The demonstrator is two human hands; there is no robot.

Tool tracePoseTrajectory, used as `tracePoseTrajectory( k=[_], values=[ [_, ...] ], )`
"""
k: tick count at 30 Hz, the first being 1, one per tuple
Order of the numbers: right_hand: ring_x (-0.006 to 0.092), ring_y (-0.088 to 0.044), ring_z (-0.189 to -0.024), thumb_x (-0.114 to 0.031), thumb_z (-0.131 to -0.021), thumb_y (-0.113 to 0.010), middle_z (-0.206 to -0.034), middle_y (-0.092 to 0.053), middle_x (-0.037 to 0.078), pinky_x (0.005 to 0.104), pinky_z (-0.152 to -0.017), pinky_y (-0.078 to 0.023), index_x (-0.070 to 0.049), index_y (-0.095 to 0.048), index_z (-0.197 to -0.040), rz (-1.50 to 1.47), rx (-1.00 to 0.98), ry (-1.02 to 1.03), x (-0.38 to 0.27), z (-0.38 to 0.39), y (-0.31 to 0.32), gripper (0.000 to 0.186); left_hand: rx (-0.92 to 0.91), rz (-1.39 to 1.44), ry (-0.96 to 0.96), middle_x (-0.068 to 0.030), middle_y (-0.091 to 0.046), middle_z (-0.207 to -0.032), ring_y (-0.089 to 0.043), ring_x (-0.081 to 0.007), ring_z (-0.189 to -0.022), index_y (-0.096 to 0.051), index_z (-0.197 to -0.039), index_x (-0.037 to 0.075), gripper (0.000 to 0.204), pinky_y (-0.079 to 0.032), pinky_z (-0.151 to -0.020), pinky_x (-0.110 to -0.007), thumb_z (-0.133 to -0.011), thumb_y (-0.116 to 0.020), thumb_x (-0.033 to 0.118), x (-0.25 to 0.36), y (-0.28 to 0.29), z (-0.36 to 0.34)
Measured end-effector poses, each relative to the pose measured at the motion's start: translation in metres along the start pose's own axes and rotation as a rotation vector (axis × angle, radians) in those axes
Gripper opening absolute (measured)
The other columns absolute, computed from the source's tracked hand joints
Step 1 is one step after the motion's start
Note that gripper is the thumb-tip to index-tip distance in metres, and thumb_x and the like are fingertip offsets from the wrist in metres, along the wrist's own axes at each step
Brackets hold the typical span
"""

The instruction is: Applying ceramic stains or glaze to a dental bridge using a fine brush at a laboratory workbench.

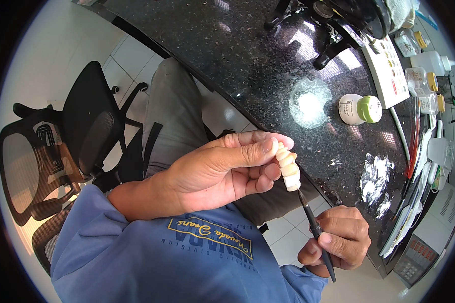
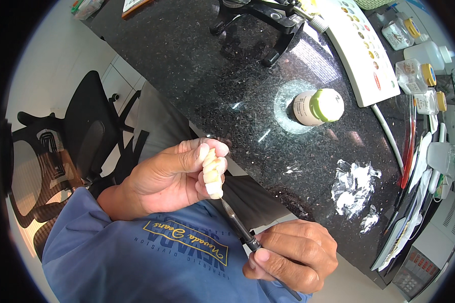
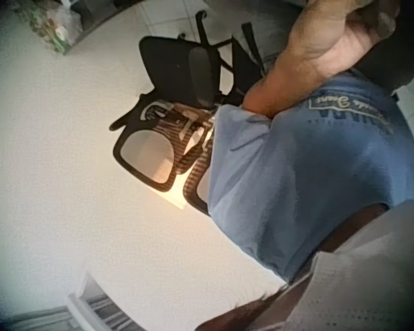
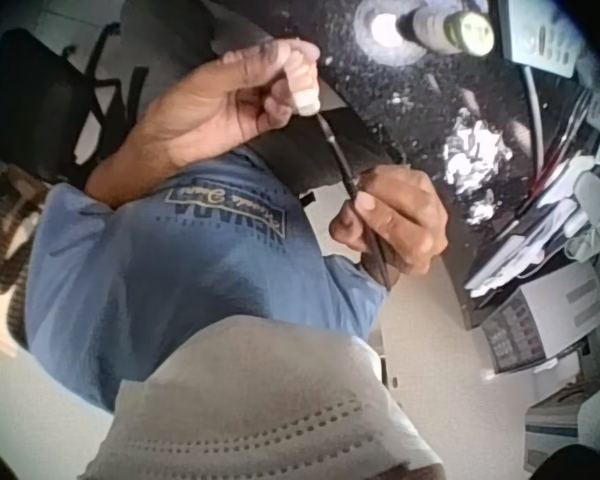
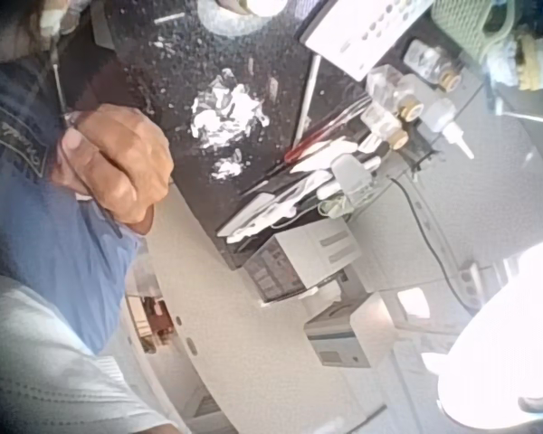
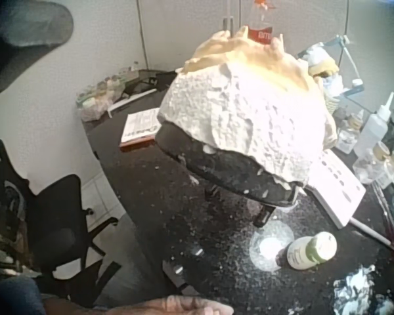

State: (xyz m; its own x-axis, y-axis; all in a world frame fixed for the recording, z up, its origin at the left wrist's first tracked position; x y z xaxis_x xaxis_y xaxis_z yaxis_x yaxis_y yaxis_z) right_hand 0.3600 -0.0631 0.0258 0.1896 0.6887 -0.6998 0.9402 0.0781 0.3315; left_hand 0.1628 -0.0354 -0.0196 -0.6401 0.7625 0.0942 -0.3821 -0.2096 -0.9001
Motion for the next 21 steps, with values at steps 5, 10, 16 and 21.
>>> tracePoseTrajectory(
  k=[5,10,16,21],
  values=[
    [0.0161,-0.061,-0.053,0.000,-0.059,-0.077,-0.066,-0.058,0.007,0.0222,-0.045,-0.051,-0.003,-0.060,-0.085,-0.003,0.009,-0.014,-0.001,-0.001,0.000,0.031,0.018,0.002,0.001,-0.0049,-0.052,-0.087,-0.050,-0.0141,-0.080,-0.053,-0.112,0.004,0.026,-0.044,-0.075,-0.028,-0.092,-0.054,0.020,0.000,0.001,0.000],
    [0.0156,-0.060,-0.053,0.000,-0.060,-0.076,-0.065,-0.058,0.007,0.0220,-0.044,-0.051,-0.003,-0.060,-0.085,-0.016,0.016,-0.026,-0.001,0.001,0.000,0.030,0.017,-0.002,0.009,-0.0060,-0.053,-0.089,-0.051,-0.0146,-0.081,-0.053,-0.112,0.003,0.026,-0.045,-0.076,-0.029,-0.092,-0.054,0.020,0.000,0.001,0.000],
    [0.0154,-0.057,-0.052,-0.002,-0.064,-0.074,-0.067,-0.057,0.008,0.0207,-0.045,-0.048,-0.003,-0.057,-0.086,-0.080,-0.004,0.003,0.000,0.004,0.002,0.028,0.004,0.012,0.004,-0.0067,-0.054,-0.090,-0.053,-0.0166,-0.084,-0.054,-0.112,0.003,0.026,-0.046,-0.076,-0.030,-0.092,-0.054,0.020,0.000,0.003,0.001],
    [0.0135,-0.054,-0.053,-0.010,-0.081,-0.065,-0.083,-0.053,0.014,0.0213,-0.044,-0.044,-0.008,-0.051,-0.105,0.094,0.276,-0.235,-0.010,0.004,0.016,0.028,-0.033,-0.003,-0.036,-0.0072,-0.062,-0.099,-0.059,-0.0086,-0.081,-0.054,-0.116,0.002,0.031,-0.049,-0.076,-0.022,-0.091,-0.056,0.019,-0.002,0.002,-0.001]
  ],
)
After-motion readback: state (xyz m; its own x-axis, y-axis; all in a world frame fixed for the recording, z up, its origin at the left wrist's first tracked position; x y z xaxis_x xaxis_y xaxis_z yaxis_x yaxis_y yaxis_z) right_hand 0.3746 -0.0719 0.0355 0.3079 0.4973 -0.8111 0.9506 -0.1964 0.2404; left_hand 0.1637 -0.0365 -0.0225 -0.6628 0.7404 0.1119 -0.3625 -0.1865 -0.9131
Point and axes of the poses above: each hand's wrist, its own z-axis away from the middle knuckle, its own y-axis out of the back of the hand, x = y × z, the point moved 2 cm from there along -z, towards the middle knuckle
